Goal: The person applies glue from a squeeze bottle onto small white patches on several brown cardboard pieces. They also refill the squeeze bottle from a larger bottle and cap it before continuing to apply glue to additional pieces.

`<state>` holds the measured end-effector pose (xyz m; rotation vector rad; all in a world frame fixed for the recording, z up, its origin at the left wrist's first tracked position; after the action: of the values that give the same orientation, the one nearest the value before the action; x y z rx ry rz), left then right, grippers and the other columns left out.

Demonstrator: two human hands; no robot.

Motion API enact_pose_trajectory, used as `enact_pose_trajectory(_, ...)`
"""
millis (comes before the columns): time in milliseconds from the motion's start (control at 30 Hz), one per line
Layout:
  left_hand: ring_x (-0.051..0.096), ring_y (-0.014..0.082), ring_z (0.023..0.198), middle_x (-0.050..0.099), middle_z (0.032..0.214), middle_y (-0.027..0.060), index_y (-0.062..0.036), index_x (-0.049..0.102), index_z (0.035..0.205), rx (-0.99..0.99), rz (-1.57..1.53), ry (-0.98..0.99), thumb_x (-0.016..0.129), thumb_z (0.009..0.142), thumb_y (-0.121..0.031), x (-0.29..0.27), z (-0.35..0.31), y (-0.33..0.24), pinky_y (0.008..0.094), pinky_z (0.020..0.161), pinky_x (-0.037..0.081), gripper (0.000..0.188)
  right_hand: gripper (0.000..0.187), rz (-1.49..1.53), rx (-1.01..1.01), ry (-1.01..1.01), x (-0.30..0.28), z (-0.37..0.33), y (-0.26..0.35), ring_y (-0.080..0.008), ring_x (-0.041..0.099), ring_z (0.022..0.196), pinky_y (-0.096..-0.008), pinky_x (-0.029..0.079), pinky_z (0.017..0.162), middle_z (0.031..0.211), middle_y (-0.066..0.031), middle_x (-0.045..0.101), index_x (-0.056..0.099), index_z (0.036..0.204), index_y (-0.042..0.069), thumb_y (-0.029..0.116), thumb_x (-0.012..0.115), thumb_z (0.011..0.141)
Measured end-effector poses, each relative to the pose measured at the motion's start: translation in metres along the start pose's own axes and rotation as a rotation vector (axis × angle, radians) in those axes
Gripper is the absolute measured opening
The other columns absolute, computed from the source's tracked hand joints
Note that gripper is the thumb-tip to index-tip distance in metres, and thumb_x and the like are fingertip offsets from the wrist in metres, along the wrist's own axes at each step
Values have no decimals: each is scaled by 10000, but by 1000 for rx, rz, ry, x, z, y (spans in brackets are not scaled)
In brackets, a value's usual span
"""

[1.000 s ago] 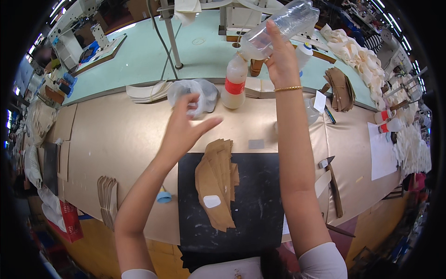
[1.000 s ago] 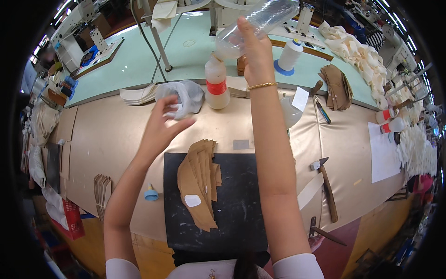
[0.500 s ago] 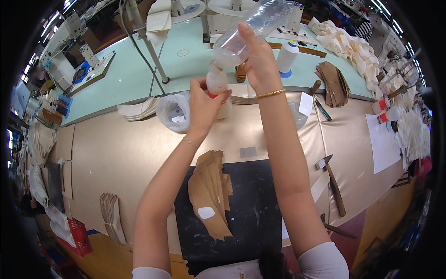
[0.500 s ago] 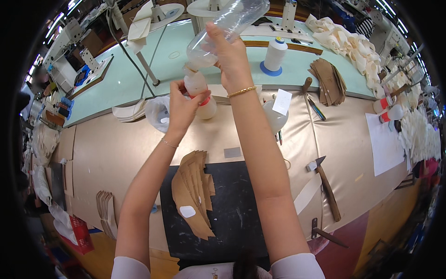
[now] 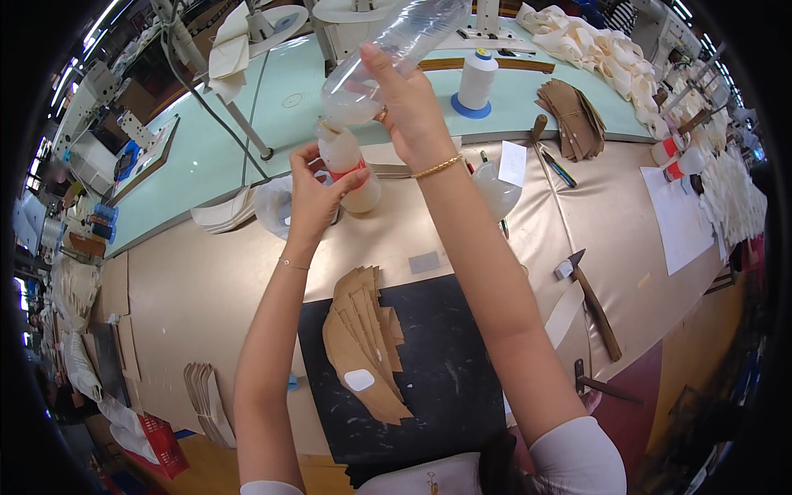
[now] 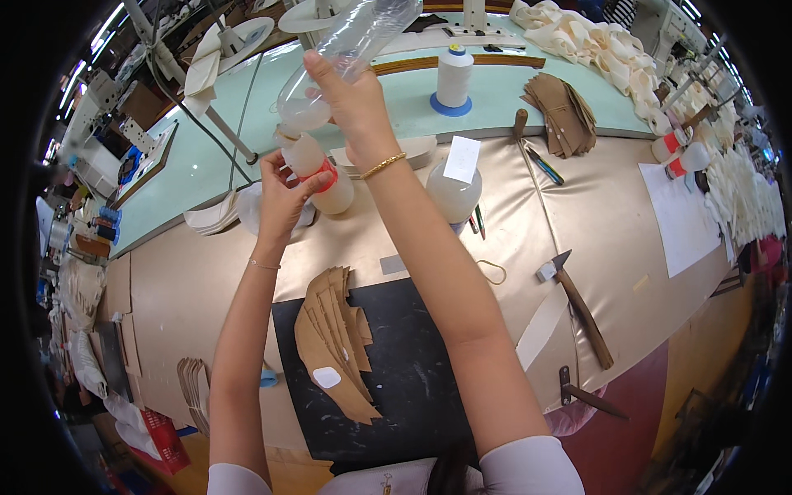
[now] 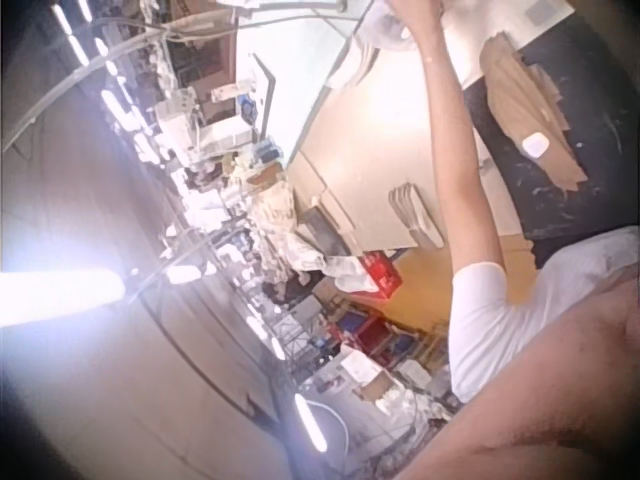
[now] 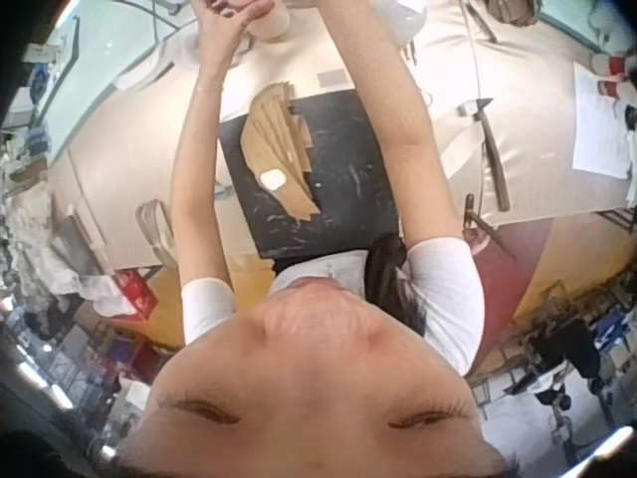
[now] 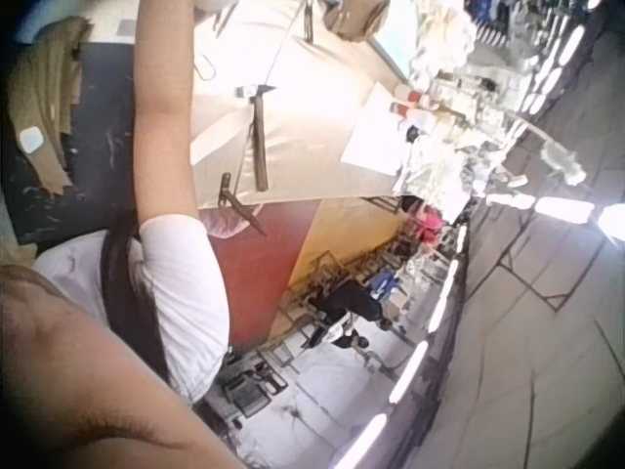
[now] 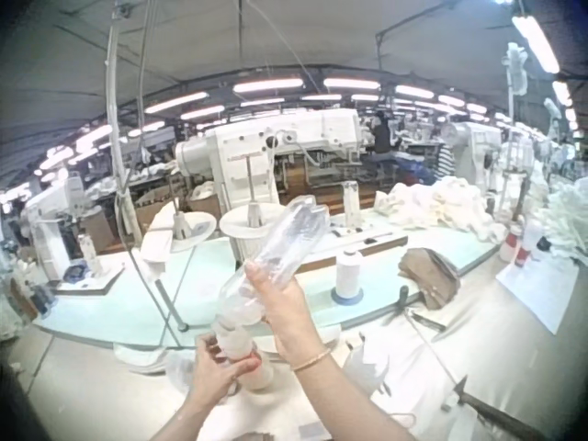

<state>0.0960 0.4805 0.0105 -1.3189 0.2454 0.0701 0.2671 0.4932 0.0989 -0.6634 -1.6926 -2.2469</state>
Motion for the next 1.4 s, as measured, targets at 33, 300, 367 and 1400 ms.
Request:
enact_pose_trajectory(33, 535, 252, 1118, 536, 1203, 157, 28, 408, 1224, 10, 33, -44, 881, 672, -333, 0, -1, 0, 340, 935, 449, 812, 633, -14, 11, 3, -1, -3, 0, -204, 635, 954, -323, 539, 758, 1054, -58, 577, 536, 1185, 34, 493, 750, 806)
enact_pose_trajectory(300, 600, 191, 959, 629, 1042, 110, 14, 531, 1078, 22, -18, -96, 851, 698, -245, 5, -5, -16, 331, 877, 478, 560, 661, 122, 37, -26, -10, -10, -7, -199, 639, 944, -290, 550, 726, 1076, -79, 556, 504, 1207, 16, 494, 743, 818)
enact_pose_trajectory(367, 602, 187, 970, 634, 1049, 107, 14, 546, 1087, 14, -3, -84, 845, 703, -247, 1, -6, -16, 327, 880, 479, 553, 654, 137, 49, -27, -10, -14, -8, -206, 640, 958, -297, 556, 734, 1049, -71, 551, 504, 1200, 19, 503, 733, 824)
enact_pose_trajectory(1400, 612, 115, 956, 655, 1063, 56, 2, 586, 1191, 93, -147, -14, 769, 820, -118, -82, -108, -131, 258, 853, 483, 430, 680, 474, 134, 92, 60, -99, 42, -233, 630, 989, -403, 557, 848, 1036, -70, 539, 456, 1228, 89, 588, 677, 823)
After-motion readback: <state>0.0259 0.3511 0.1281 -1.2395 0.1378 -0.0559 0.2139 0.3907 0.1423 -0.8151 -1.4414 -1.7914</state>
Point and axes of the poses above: each hand's wrist, its own z-axis towards the middle knuckle, its own x-axis out of the palm, y = z × x, the point moved 9 cm from there along z, towards the middle knuckle
